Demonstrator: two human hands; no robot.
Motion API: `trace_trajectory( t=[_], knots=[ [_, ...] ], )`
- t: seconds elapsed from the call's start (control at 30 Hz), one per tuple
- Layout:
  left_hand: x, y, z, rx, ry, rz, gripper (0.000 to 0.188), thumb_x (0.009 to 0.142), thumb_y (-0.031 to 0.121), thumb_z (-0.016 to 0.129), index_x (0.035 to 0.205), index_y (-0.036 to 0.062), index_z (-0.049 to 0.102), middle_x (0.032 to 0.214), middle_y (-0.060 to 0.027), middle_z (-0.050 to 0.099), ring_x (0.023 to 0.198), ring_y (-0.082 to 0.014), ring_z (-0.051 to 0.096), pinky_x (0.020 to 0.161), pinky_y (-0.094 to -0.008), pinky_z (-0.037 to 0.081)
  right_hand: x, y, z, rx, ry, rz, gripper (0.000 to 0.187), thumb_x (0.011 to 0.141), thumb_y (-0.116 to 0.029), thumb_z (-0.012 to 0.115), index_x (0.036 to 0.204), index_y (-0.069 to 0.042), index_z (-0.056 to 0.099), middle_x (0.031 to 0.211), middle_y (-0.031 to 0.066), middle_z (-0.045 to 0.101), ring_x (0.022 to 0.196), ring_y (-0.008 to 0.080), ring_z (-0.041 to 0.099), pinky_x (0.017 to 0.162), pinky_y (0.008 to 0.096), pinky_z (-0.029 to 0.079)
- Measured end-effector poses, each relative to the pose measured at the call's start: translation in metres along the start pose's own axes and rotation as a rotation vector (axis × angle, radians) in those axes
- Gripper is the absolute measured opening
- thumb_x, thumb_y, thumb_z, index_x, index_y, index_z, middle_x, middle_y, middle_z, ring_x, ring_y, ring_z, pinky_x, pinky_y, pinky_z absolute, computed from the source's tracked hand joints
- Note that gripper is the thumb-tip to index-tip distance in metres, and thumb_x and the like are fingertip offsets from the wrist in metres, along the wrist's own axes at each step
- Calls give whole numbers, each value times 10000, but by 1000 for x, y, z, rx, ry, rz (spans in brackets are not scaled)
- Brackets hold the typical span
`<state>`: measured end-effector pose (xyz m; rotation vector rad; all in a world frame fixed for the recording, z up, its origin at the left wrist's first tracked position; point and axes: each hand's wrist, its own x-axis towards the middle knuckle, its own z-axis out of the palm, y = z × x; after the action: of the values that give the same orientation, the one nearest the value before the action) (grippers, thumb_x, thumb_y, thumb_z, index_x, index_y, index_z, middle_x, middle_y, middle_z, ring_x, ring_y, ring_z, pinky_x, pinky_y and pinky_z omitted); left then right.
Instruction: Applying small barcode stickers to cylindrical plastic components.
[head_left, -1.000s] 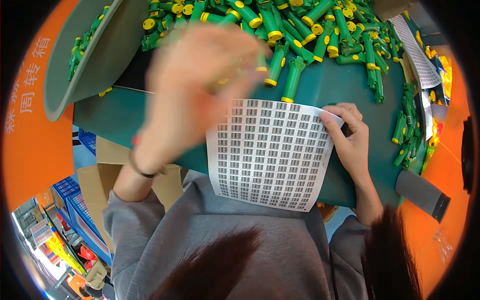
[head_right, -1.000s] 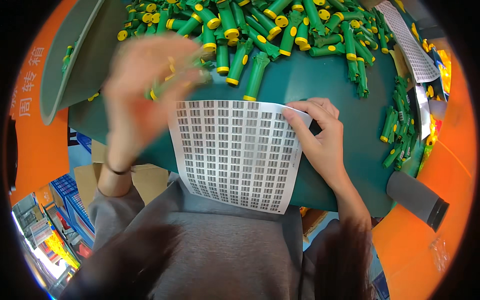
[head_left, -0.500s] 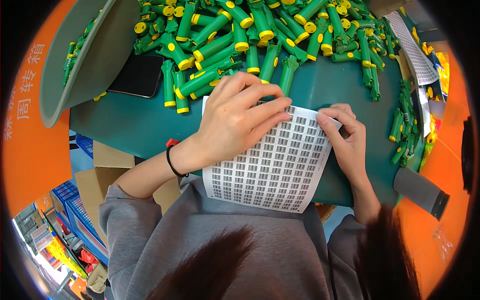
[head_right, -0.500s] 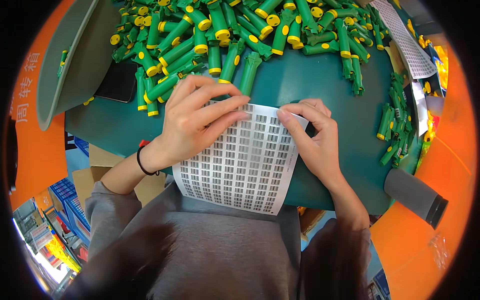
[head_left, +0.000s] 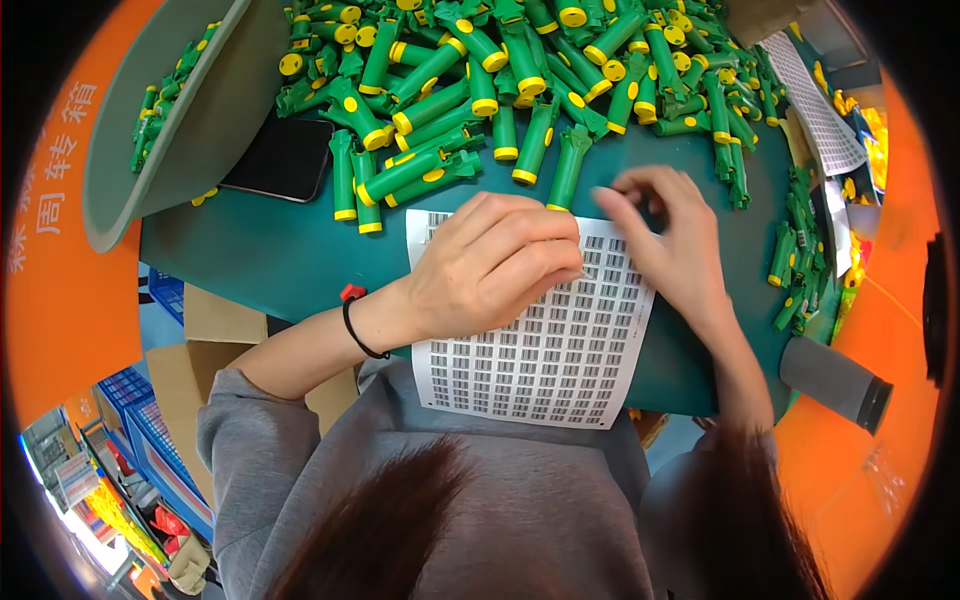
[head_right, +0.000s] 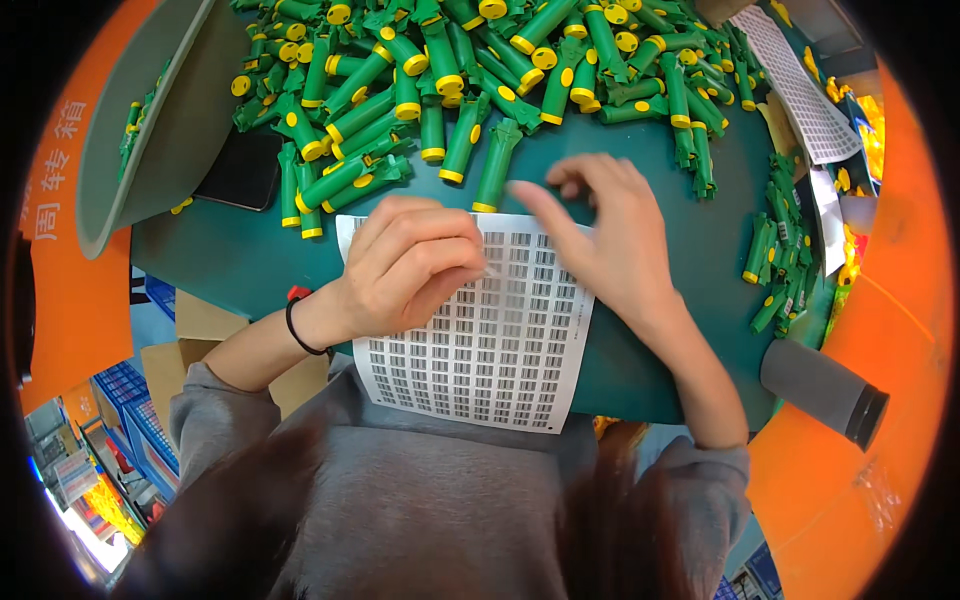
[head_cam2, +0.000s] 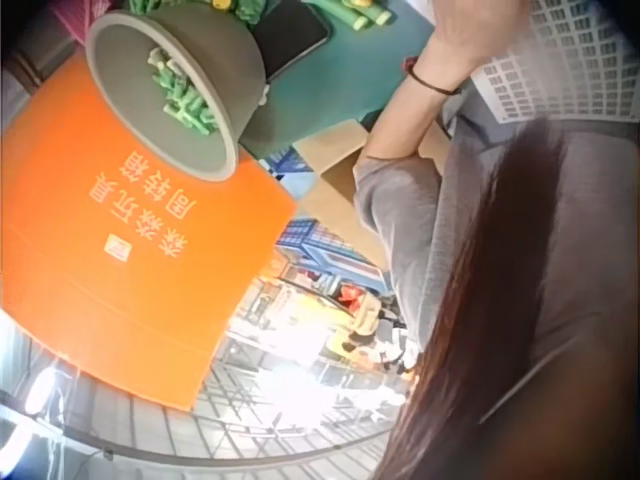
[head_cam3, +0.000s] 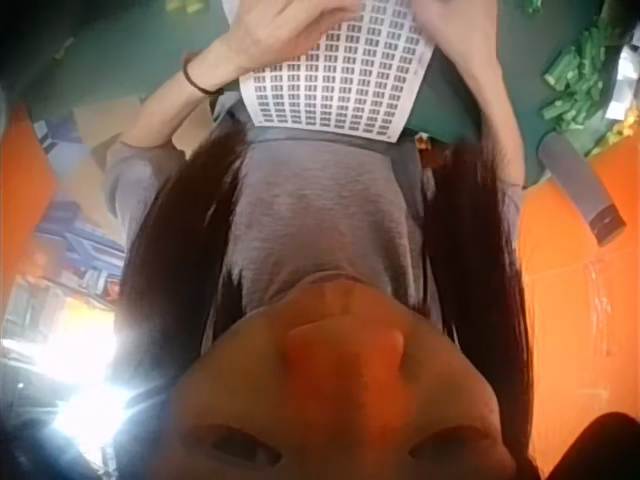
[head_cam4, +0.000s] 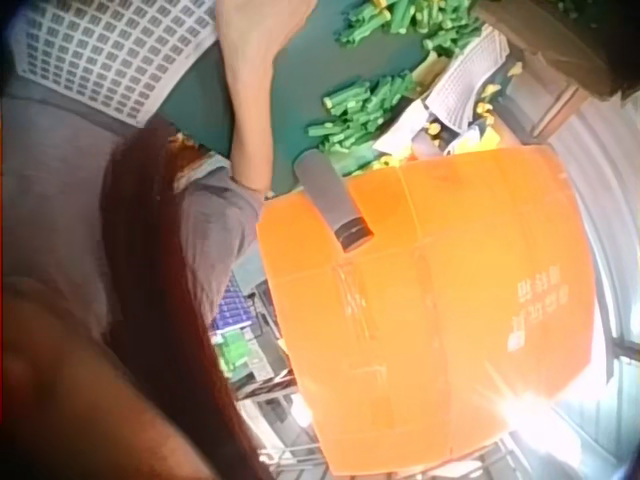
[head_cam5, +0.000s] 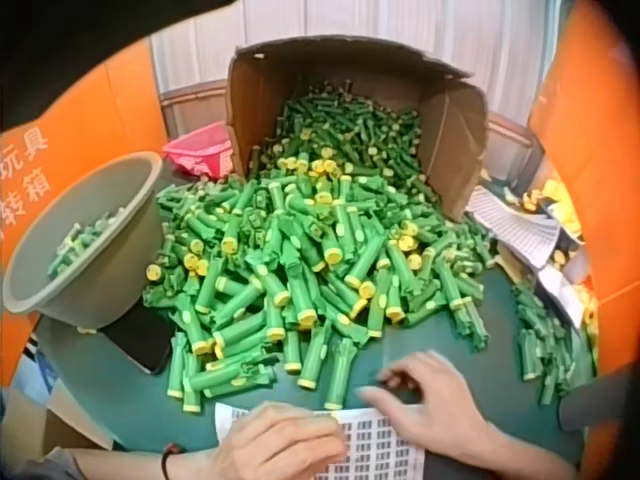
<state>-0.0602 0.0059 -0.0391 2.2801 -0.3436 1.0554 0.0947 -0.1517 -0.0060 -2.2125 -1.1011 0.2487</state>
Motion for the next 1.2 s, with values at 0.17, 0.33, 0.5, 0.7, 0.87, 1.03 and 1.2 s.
trace_trajectory(
  t=[0.17,0.33,0.5,0.7,0.87,1.03,1.2],
  knots=[
    [-1,-2,-4,-30,32,32,279,742,16,795,975,64,650,1033,-84,657,888,-256,611,786,-341,489,26,-14,19,-252,-13,-199,331,776,-269,822,901,-3,670,828,114,659,737,246,616,703,335,483],
    [0,-7,-8,-42,46,-74,233,772,23,772,964,62,646,1037,-90,653,887,-256,598,781,-351,466,16,-14,-2,181,187,-47,208,879,-92,736,1041,19,668,900,77,699,844,159,677,779,318,549],
    [20,1,-15,-123,77,-183,154,829,20,723,960,35,645,1037,-106,669,915,-247,604,822,-343,456,-26,1,-19,502,12,-77,401,862,76,703,1249,-12,645,1221,97,567,1021,168,642,868,276,590],
    [52,23,-16,-404,-181,-459,98,884,59,704,960,23,653,1061,-109,687,974,-204,633,876,-325,475,-48,6,-8,862,-20,-75,390,873,120,667,1250,71,580,1231,128,571,1129,204,620,923,308,586],
    [60,24,-10,-477,-267,-557,92,892,66,706,944,1,668,1030,-99,697,936,-178,650,846,-304,499,-51,2,-10,903,-29,-53,400,861,139,666,1245,81,572,1250,158,571,1139,227,622,951,338,594],
    [67,22,-12,-439,-322,-524,95,893,58,703,955,-7,672,1002,-96,700,903,-177,655,830,-302,505,-55,0,-16,902,-21,10,397,824,146,700,1205,80,607,1242,143,591,1160,200,594,969,311,554],
    [71,23,-13,-386,-385,-513,100,885,51,707,950,-14,669,976,-97,703,869,-180,663,802,-296,510,-54,1,-16,869,-17,-5,390,827,152,691,1204,88,614,1245,145,587,1170,208,588,973,317,558]
  ],
)
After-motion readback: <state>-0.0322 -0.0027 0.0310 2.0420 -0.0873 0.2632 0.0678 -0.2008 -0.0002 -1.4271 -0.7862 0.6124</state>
